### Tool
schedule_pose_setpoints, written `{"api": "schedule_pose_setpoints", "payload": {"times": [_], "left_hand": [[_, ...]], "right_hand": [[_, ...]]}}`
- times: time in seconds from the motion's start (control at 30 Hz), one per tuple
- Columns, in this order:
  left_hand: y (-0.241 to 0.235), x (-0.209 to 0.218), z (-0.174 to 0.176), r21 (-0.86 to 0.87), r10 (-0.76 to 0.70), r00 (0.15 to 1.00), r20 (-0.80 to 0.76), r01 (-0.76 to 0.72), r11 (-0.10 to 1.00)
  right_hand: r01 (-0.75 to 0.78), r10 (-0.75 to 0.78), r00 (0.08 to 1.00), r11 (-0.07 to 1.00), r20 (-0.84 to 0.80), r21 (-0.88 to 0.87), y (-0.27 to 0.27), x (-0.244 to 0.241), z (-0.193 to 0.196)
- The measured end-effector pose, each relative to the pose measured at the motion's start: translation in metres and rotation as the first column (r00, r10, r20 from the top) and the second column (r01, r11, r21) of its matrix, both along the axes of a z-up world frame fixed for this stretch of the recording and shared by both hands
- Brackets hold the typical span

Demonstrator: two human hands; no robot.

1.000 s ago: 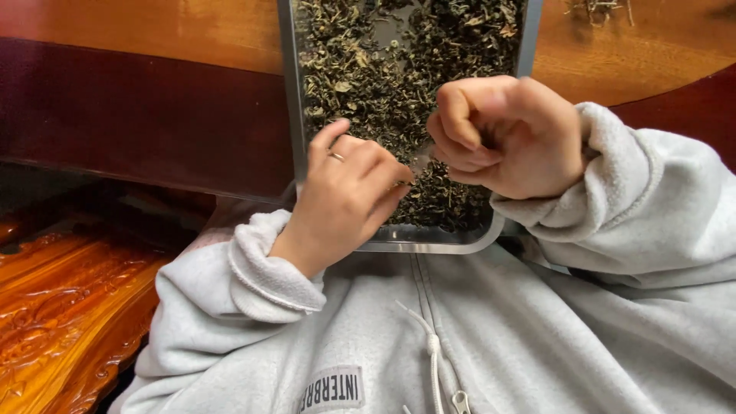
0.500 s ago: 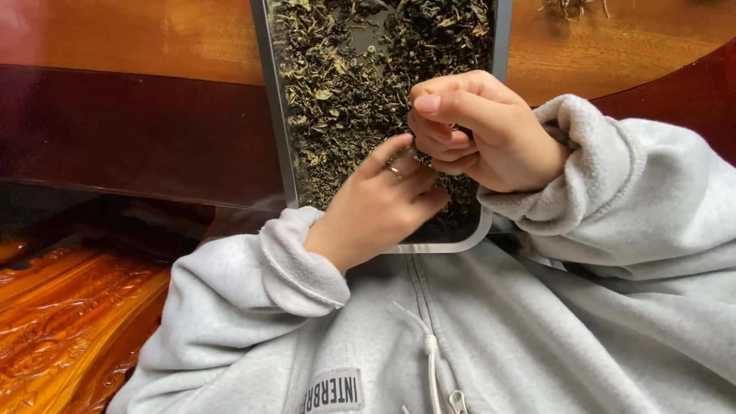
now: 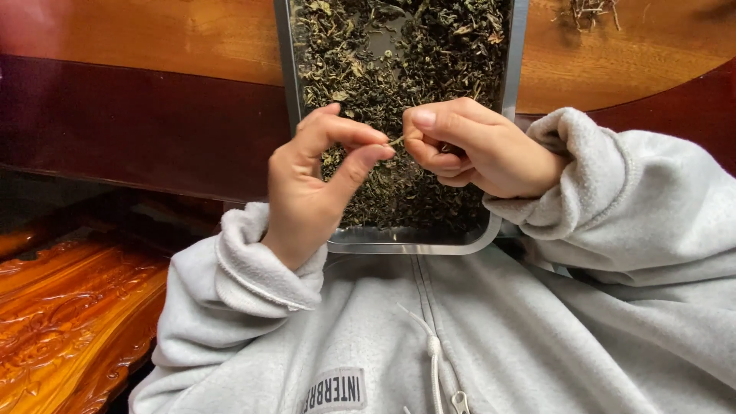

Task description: Sorting through dried tea leaves in a metal tray to remove stems and debris by hand.

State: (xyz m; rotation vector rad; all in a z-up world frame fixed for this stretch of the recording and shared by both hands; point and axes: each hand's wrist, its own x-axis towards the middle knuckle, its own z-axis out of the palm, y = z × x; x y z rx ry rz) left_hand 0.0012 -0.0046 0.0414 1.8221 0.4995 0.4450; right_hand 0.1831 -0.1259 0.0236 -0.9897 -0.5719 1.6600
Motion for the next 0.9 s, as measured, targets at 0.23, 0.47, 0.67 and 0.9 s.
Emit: {"api": "schedule_pose_setpoints", "payload": {"times": [0.23,0.47,0.67,0.9], "left_hand": [[-0.011,0.014,-0.009,0.260,-0.158,0.986,0.058,0.138,0.956],[-0.015,0.022,-0.023,0.393,-0.311,0.949,-0.056,0.308,0.866],[-0.026,0.027,-0.040,0.662,-0.391,0.913,-0.119,0.367,0.654],[-0.014,0.012,-0.032,0.651,-0.397,0.900,-0.178,0.411,0.638]], "right_hand": [[0.073,-0.071,0.996,0.996,-0.045,0.048,-0.008,0.000,-0.014],[0.313,-0.308,0.946,0.949,-0.098,0.043,-0.014,0.033,0.009],[0.202,-0.613,0.546,0.758,0.571,0.621,-0.067,0.091,-0.054],[0.199,-0.560,0.462,0.821,0.688,0.535,-0.127,0.147,-0.093]]}}
